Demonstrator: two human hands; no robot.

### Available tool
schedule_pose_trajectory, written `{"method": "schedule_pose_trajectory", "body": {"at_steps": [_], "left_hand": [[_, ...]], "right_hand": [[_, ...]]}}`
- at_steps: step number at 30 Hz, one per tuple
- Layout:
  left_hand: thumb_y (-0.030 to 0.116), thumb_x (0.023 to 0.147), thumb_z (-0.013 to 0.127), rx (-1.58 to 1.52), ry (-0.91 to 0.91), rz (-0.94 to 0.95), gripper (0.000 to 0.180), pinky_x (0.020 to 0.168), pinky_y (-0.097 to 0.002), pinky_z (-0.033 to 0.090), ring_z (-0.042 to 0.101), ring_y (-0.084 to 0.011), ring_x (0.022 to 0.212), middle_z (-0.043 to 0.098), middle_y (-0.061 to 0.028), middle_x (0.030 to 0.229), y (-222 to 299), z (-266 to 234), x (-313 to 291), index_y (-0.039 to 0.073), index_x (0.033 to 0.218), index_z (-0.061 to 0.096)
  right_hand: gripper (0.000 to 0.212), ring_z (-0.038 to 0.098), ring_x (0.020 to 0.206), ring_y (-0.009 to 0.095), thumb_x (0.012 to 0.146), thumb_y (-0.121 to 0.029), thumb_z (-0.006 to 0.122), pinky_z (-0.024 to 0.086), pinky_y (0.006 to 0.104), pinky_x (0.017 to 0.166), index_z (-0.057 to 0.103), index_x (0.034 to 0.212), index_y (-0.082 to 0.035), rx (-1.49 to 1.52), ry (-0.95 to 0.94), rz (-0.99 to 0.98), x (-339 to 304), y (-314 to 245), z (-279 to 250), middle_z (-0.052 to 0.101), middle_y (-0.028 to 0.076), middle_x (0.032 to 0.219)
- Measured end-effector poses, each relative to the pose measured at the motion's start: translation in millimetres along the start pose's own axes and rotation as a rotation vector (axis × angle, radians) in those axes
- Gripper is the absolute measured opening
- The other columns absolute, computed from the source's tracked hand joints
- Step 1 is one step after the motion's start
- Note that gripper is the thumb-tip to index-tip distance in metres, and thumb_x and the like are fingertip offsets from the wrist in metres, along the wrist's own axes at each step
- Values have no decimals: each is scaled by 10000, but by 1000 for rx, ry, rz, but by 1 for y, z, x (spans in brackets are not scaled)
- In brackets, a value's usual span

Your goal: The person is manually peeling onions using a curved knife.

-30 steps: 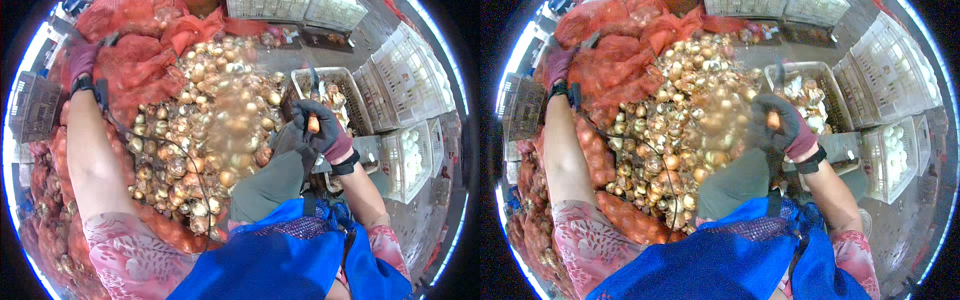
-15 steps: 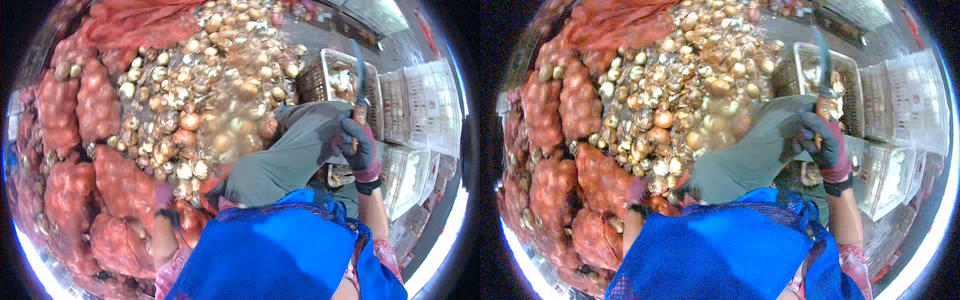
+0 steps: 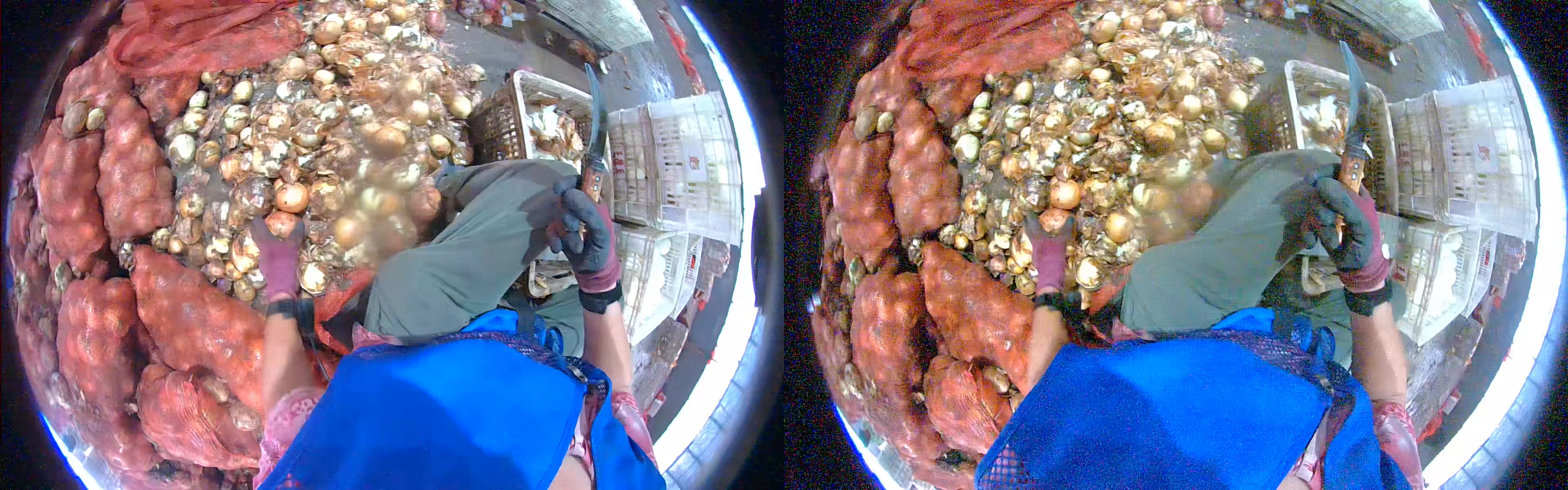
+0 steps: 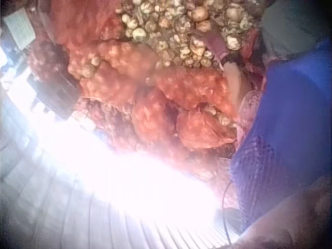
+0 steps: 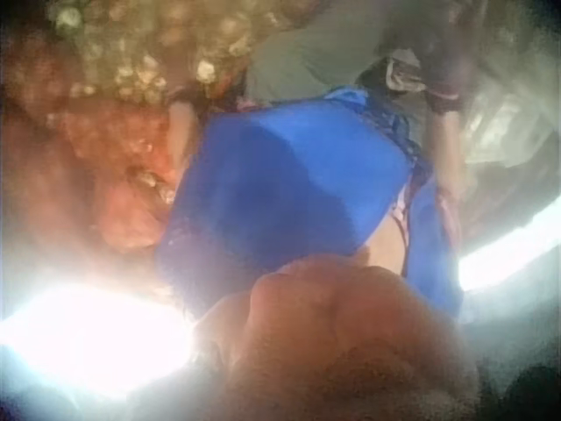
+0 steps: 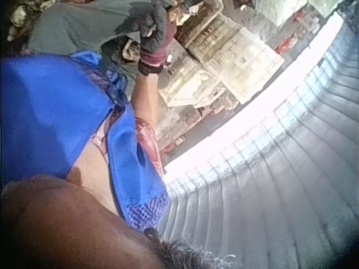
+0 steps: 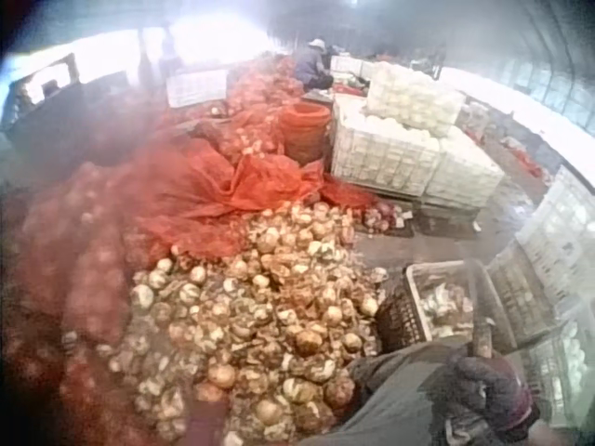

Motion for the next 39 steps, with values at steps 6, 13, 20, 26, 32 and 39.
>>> {"method": "schedule_pose_trajectory", "body": {"at_steps": [6,13,20,26,32,39], "left_hand": [[360,937,515,-274,125,-344,430,795,-319,455,556,-206,887,599,-98,1014,-84,-61,-19,6,1179,544],[412,862,615,-367,-82,-481,636,767,-317,466,558,-199,915,579,-108,1110,-154,-77,-118,-5,1302,426],[278,640,785,749,-429,-33,766,918,-425,443,503,-391,1113,515,-230,1192,-101,6,-108,8,1264,433],[257,610,791,725,-647,-276,658,891,-409,457,501,-331,1148,555,-171,1155,-93,-5,-84,50,1161,496],[472,885,552,-726,-447,-295,518,686,-347,545,635,-246,859,627,-70,1073,-81,-7,-98,120,1261,499],[662,853,429,-1784,-573,-569,724,791,-412,545,597,-265,1011,571,-130,1190,77,1,-29,73,1269,487]], "right_hand": [[213,415,434,117,930,-245,481,356,266,406,536,900,-41,288,24,149,-1,15,-12,436,-8,576],[259,385,431,108,929,-231,488,333,249,404,561,1021,-1,429,-44,174,0,15,-9,385,-25,532],[262,360,399,96,924,-238,494,325,257,389,568,995,3,260,93,76,-1,7,-10,372,-38,517],[259,420,443,110,942,-207,470,358,249,427,554,1038,19,73,-40,-38,0,0,-2,475,22,611],[257,364,430,31,975,-256,407,336,194,418,555,1035,-54,578,-184,95,-3,19,-3,409,-64,602],[394,403,478,26,954,-170,462,393,175,424,417,1332,-67,-433,-193,-510,1,-13,2,486,-23,750]]}}
Point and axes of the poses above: each hand's wrist, its own x-axis towards the middle knuckle, its own z-axis out of the palm, y = z × x, the point moved 7 cm from there along x, towards the middle knuckle
